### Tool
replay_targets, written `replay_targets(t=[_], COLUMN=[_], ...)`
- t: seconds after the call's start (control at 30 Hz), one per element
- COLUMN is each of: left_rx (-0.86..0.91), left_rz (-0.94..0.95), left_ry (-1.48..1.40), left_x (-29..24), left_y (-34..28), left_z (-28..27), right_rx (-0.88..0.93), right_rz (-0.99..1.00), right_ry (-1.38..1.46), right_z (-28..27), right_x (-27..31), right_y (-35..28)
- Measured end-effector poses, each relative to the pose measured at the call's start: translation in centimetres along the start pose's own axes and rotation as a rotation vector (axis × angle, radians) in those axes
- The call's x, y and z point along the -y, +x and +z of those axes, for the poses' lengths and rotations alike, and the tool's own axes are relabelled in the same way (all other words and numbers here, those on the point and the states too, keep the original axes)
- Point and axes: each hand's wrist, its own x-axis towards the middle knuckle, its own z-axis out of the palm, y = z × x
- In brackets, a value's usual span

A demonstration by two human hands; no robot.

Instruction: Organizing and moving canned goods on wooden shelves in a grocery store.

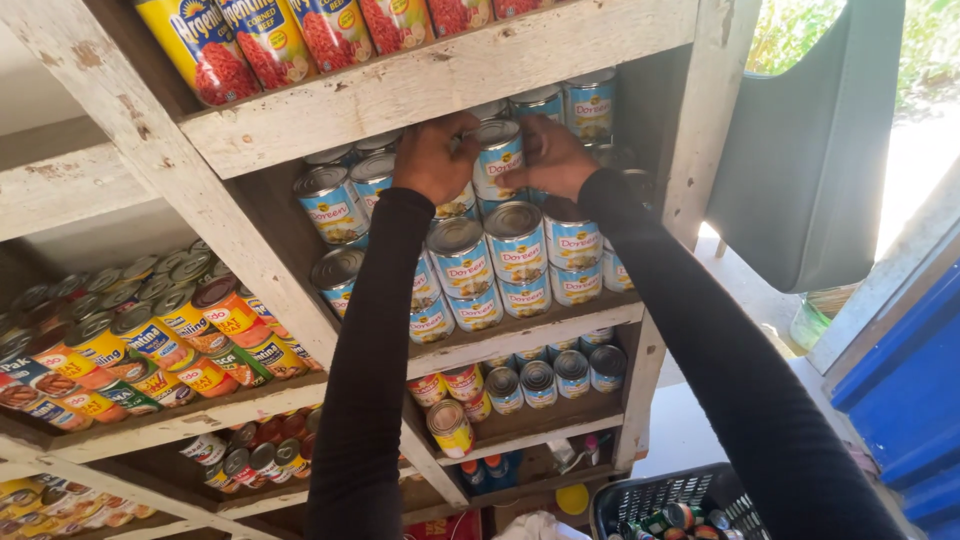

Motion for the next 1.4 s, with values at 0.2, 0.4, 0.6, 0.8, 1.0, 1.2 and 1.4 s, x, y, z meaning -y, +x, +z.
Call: replay_targets(t=[0.2, 0.4, 0.6, 0.8, 1.0, 1.2, 1.4], left_rx=[-0.002, 0.036, 0.068, 0.065, 0.039, -0.1, -0.049], left_rz=[-0.004, 0.017, -0.002, -0.003, 0.049, 0.18, 0.281], left_ry=[0.029, 0.043, 0.045, 0.013, 0.101, 0.188, -0.262], left_x=[-1.2, -1.2, -1.3, -1.6, -1.5, -4.8, -11.7], left_y=[-0.4, -0.5, -0.8, -1.2, -1.7, -4.2, -15.7], left_z=[-0.6, -0.7, -1.0, -1.2, -1.2, -2.6, -1.3], right_rx=[-0.058, -0.032, -0.153, -0.154, -0.11, -0.116, -0.285], right_rz=[0.081, 0.013, 0.059, 0.03, -0.027, -0.059, -0.357], right_ry=[-0.129, -0.08, -0.562, -0.48, -0.373, -0.367, -0.297], right_z=[-0.3, 0.8, 1.7, 1.6, 1.5, 0.3, 1.2], right_x=[1.5, 1.7, 3.9, 3.1, 2.3, 2.4, 5.4], right_y=[-0.8, -1.4, -2.3, -2.3, -2.1, -3.6, -16.1])
